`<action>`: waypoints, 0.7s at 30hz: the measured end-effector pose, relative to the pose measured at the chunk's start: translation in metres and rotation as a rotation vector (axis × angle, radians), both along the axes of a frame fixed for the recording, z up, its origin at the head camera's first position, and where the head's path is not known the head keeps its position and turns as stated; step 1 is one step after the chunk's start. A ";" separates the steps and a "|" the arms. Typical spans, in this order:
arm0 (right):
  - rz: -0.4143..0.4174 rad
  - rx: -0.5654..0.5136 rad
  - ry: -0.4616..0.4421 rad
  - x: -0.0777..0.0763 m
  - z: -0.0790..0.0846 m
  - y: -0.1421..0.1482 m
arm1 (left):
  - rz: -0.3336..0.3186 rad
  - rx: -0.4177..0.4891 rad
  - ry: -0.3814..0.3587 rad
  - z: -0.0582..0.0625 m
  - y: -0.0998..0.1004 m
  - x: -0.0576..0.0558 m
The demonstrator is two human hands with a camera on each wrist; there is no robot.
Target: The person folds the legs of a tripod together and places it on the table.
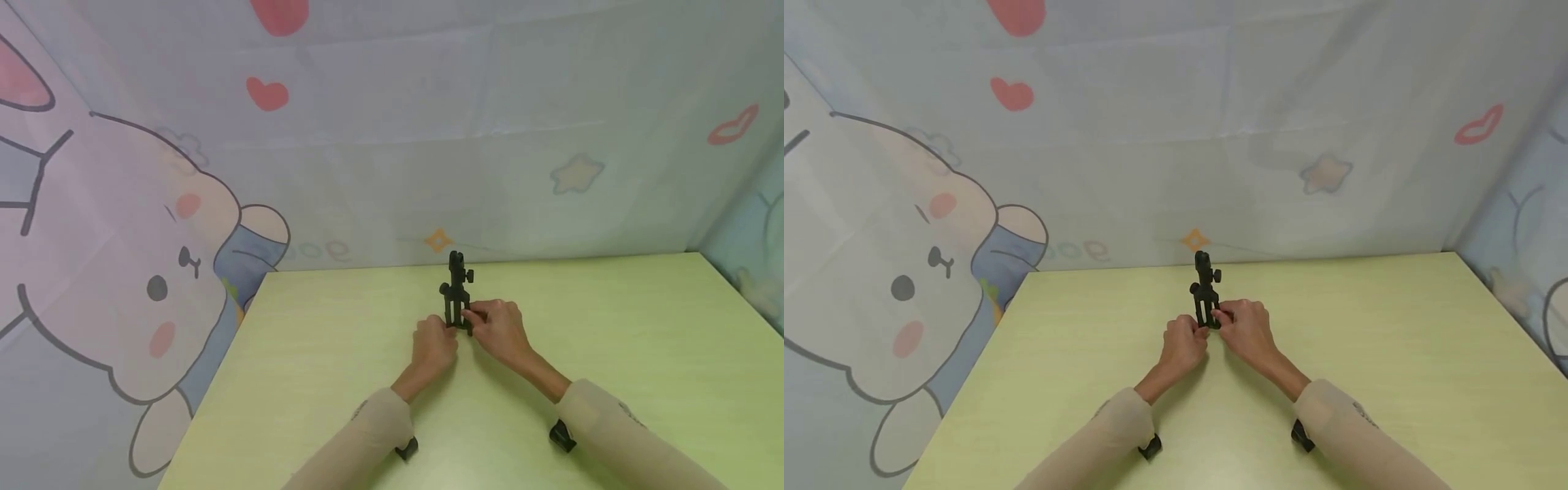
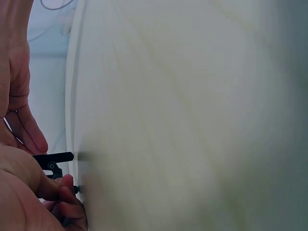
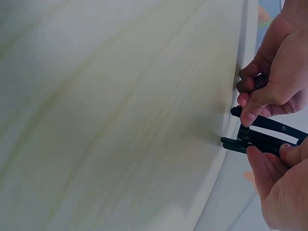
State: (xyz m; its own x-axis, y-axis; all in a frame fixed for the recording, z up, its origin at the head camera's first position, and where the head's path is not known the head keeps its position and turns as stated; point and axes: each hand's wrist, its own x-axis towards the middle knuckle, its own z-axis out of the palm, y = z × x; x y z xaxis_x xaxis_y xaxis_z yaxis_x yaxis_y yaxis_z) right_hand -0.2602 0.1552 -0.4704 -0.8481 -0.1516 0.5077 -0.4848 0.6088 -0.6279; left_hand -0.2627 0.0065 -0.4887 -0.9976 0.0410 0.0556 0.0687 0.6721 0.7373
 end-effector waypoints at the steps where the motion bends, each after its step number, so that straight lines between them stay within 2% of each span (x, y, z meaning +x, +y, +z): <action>1: 0.004 0.003 0.001 0.000 0.000 0.001 | -0.011 -0.005 -0.001 0.001 -0.001 0.001; 8: 0.060 0.032 -0.016 -0.001 0.003 0.009 | -0.109 -0.043 -0.026 0.004 -0.007 -0.003; 13: 0.103 0.025 -0.050 0.000 0.006 0.016 | -0.148 -0.051 -0.022 0.005 -0.008 -0.006; 21: 0.208 -0.013 -0.197 -0.002 0.005 0.023 | -0.192 -0.093 -0.019 0.014 -0.013 -0.007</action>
State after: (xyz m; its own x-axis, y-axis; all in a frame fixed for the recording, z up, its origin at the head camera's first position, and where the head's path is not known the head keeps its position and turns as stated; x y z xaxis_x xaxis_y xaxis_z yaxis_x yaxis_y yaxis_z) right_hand -0.2624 0.1784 -0.4659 -0.8819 -0.3276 0.3389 -0.4662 0.5003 -0.7296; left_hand -0.2698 -0.0061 -0.4749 -0.9718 0.2346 0.0238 0.1887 0.7131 0.6751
